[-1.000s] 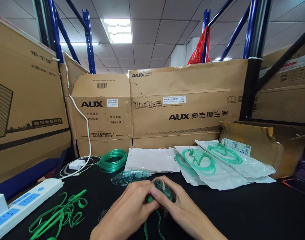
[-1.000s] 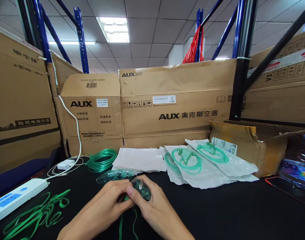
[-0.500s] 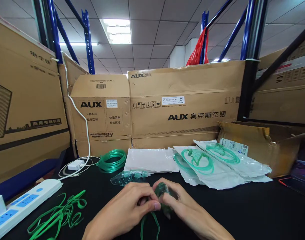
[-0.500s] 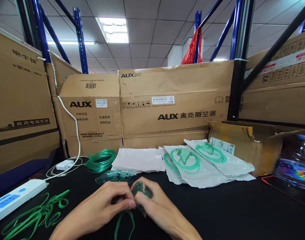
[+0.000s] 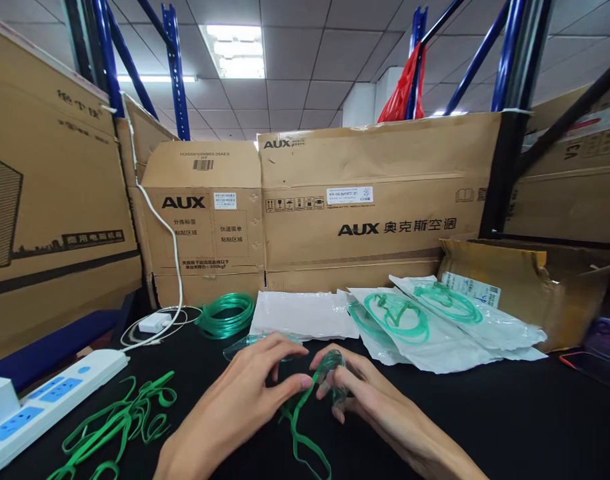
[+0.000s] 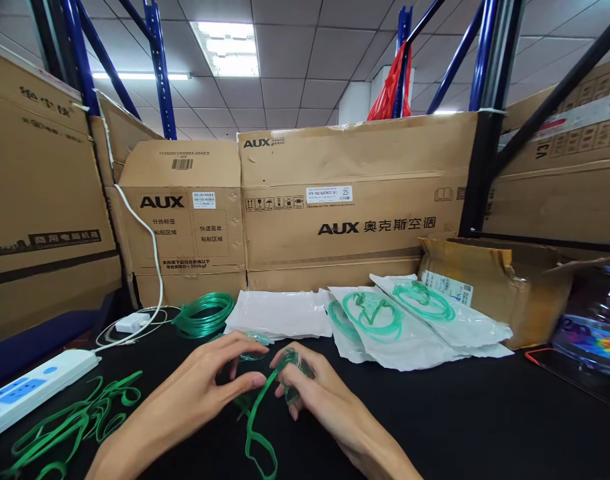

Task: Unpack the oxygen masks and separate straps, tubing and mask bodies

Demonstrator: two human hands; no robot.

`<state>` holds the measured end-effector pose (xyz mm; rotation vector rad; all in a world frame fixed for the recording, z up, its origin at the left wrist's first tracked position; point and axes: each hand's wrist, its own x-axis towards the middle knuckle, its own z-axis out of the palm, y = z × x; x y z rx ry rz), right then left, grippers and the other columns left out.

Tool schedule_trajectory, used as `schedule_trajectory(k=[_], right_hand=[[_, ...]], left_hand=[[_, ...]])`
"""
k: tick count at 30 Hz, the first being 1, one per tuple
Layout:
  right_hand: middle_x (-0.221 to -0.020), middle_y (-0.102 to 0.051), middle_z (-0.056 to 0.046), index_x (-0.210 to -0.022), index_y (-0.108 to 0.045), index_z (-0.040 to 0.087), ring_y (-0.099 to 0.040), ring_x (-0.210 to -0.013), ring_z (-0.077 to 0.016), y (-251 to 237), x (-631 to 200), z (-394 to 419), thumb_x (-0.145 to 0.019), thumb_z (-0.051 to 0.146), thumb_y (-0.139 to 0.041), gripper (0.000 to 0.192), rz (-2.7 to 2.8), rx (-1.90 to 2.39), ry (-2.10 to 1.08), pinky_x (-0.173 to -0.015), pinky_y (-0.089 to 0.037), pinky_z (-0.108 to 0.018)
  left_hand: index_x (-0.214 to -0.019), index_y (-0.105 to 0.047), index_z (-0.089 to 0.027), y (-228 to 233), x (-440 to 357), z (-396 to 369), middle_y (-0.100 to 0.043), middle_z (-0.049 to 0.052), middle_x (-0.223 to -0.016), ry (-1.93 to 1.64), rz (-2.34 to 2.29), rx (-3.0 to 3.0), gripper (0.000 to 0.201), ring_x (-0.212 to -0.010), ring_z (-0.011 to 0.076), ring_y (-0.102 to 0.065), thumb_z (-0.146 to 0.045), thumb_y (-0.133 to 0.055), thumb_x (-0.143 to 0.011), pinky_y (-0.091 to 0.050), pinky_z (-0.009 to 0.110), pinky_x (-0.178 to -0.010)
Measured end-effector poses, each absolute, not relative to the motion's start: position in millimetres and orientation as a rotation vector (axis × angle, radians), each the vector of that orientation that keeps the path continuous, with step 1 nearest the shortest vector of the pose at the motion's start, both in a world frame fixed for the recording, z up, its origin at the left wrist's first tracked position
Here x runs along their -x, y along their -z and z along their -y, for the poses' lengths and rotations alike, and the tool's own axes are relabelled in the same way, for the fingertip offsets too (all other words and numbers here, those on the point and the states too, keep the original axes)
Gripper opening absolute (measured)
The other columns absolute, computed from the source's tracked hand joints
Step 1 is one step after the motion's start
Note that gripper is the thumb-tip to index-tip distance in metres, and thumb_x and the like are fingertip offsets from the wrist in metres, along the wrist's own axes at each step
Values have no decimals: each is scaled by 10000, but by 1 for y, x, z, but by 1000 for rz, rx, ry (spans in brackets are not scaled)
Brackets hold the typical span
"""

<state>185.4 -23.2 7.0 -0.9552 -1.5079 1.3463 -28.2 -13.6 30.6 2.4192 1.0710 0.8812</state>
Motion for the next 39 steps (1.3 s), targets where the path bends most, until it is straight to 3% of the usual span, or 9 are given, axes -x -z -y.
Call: schedule_trajectory(k=[5, 8, 11, 15, 19, 25, 30, 34, 39], right_hand=[[-889, -549, -15, -964, -606, 207, -507, -782, -156, -13, -180, 30, -834, 383, -611, 219, 1549, 905, -1334, -626, -479, -253], [-940, -563, -20, -987, -596, 224, -519, -826, -169, -9, -179, 29, -870, 382, -564, 199, 1571, 860, -1350, -668, -508, -275], [-874, -561, -1, -986, -576, 227, -526, -766, -159, 1, -178, 23, -890, 323, -502, 154, 1592, 948, -1197, -655, -501, -277], [-841, -546, 21, -1009, -536, 227, -503, -685, -136, 10, -177, 17, -871, 299, -582, 163, 1655, 1018, -978, -602, -445, -254], [-824, -537, 35, -1008, -510, 240, -485, -700, -140, 8, -174, 18, -862, 334, -651, 225, 1675, 1056, -842, -629, -414, -254], [-860, -564, 12, -939, -492, 237, -522, -756, -160, 6, -170, 19, -902, 225, -564, 83, 1748, 1117, -442, -708, -414, -276], [-927, -602, -18, -954, -493, 244, -579, -835, -184, 8, -174, 18, -892, 177, -537, 100, 1792, 1140, -315, -768, -444, -293], [-991, -641, -46, -1021, -491, 241, -632, -918, -215, 4, -187, 11, -891, 215, -541, 141, 1729, 1199, -182, -819, -468, -327], [-931, -644, -25, -1001, -496, 239, -628, -809, -207, -3, -203, 6, -896, 295, -557, 134, 1688, 1315, -108, -765, -474, -343]], left_hand=[[-987, -688, -260, -21, 13, 14, -682, -4, -1002, -882, -1159, -2449, 140, -846, 187, -617, -379, -620, -957, -419, 285, -755], [-897, -669, -227, -18, 11, 11, -679, 0, -913, -834, -1191, -2473, 166, -863, 198, -629, -325, -566, -983, -408, 291, -750], [-886, -667, -221, -16, 11, 8, -684, 2, -885, -855, -1207, -2455, 176, -846, 194, -636, -295, -543, -988, -408, 286, -731], [-895, -665, -230, -15, 8, 8, -693, -15, -890, -938, -1188, -2422, 154, -838, 177, -642, -256, -546, -989, -408, 274, -737], [-890, -651, -228, -15, 3, 10, -694, -9, -909, -997, -1156, -2389, 166, -844, 181, -643, -243, -530, -1002, -411, 278, -751], [-857, -551, -217, -14, -1, 13, -631, -2, -895, -1036, -1210, -2438, 168, -807, 181, -600, -228, -492, -1013, -391, 298, -738], [-828, -503, -212, -16, -4, 18, -587, -9, -850, -1032, -1161, -2434, 185, -747, 157, -552, -191, -462, -1007, -375, 283, -696], [-770, -485, -207, -23, -5, 25, -568, -26, -778, -942, -1120, -2397, 211, -691, 139, -515, -217, -502, -980, -356, 259, -634], [-760, -520, -205, -25, -5, 28, -565, -39, -751, -883, -1105, -2382, 213, -676, 130, -504, -255, -536, -967, -356, 245, -624]])
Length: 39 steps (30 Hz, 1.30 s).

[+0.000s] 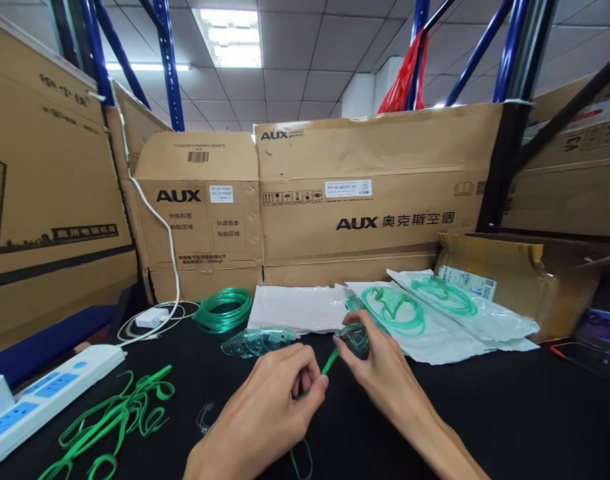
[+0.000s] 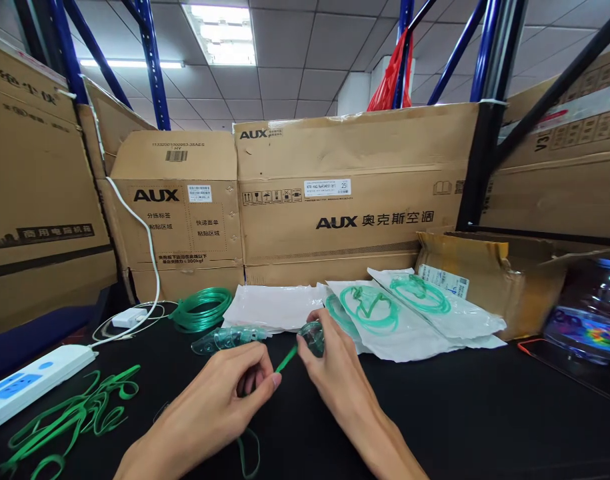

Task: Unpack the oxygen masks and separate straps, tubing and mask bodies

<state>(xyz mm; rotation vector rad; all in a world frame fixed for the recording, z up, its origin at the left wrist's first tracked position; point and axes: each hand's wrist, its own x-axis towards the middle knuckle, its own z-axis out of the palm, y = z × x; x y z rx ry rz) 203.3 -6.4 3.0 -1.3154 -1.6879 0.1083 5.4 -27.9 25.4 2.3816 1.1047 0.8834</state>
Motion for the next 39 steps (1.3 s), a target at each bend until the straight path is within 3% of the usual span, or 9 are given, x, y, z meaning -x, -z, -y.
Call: schedule_trajectory(k=[7, 12, 18, 21, 25, 28, 33, 39], right_hand=[[-1031, -658, -45, -1022, -523, 237, -630, -947, -228, -1, -198, 11, -899, 267, -574, 136, 1772, 1290, -133, -870, -460, -371], [-1078, -655, -29, -1037, -548, 257, -626, -981, -219, -1, -194, 19, -907, 255, -577, 133, 1905, 1291, -286, -885, -457, -361], [-1019, -656, -4, -1023, -615, 295, -595, -1000, -224, -6, -190, 31, -886, 333, -630, 143, 2001, 1402, -557, -860, -449, -333], [-986, -653, 0, -1011, -642, 293, -581, -993, -218, -7, -190, 32, -858, 305, -645, 153, 2054, 1403, -659, -841, -443, -309], [-883, -649, 42, -943, -664, 282, -564, -900, -176, -9, -194, 33, -819, 213, -655, 142, 2204, 1271, -728, -772, -411, -252], [-852, -617, 48, -963, -674, 283, -539, -822, -156, -10, -198, 32, -806, 236, -687, 164, 2217, 1253, -741, -717, -393, -239], [-794, -580, 45, -947, -640, 250, -507, -746, -148, -10, -201, 23, -839, 242, -644, 109, 2099, 1273, -645, -676, -376, -253], [-799, -607, 27, -935, -614, 231, -520, -724, -159, -7, -205, 7, -881, 296, -599, 86, 1931, 1233, -504, -667, -373, -279]], left_hand=[[-953, -692, -247, -30, 19, 11, -670, 2, -982, -889, -1221, -2416, 248, -868, 189, -608, -403, -507, -1009, -413, 288, -789], [-1125, -713, -326, -30, 59, 10, -684, 1, -1081, -622, -1384, -2316, 274, -962, 228, -623, -484, -593, -935, -446, 312, -859], [-1320, -590, -496, -14, 67, 15, -655, -59, -1191, -387, -1341, -2188, 530, -1095, 213, -600, -259, -666, -851, -432, 311, -975], [-1385, -521, -516, -13, 51, 15, -633, -73, -1242, -366, -1250, -2223, 678, -1120, 197, -584, -163, -660, -822, -403, 302, -1011], [-1143, -693, -379, -10, 34, 16, -647, -48, -1102, -356, -1185, -2278, 330, -1057, 191, -593, -235, -693, -846, -424, 262, -916], [-977, -683, -305, -4, 30, 14, -637, -55, -1017, -390, -1208, -2291, 129, -1029, 180, -588, -245, -694, -864, -417, 245, -864], [-937, -660, -259, -9, 25, 6, -638, -28, -985, -642, -1054, -2396, 21, -976, 176, -593, -259, -641, -929, -424, 258, -861], [-887, -664, -221, -49, 50, 16, -622, -9, -854, -1398, -1081, -2158, 186, -735, 158, -594, -406, -664, -908, -483, 250, -674]])
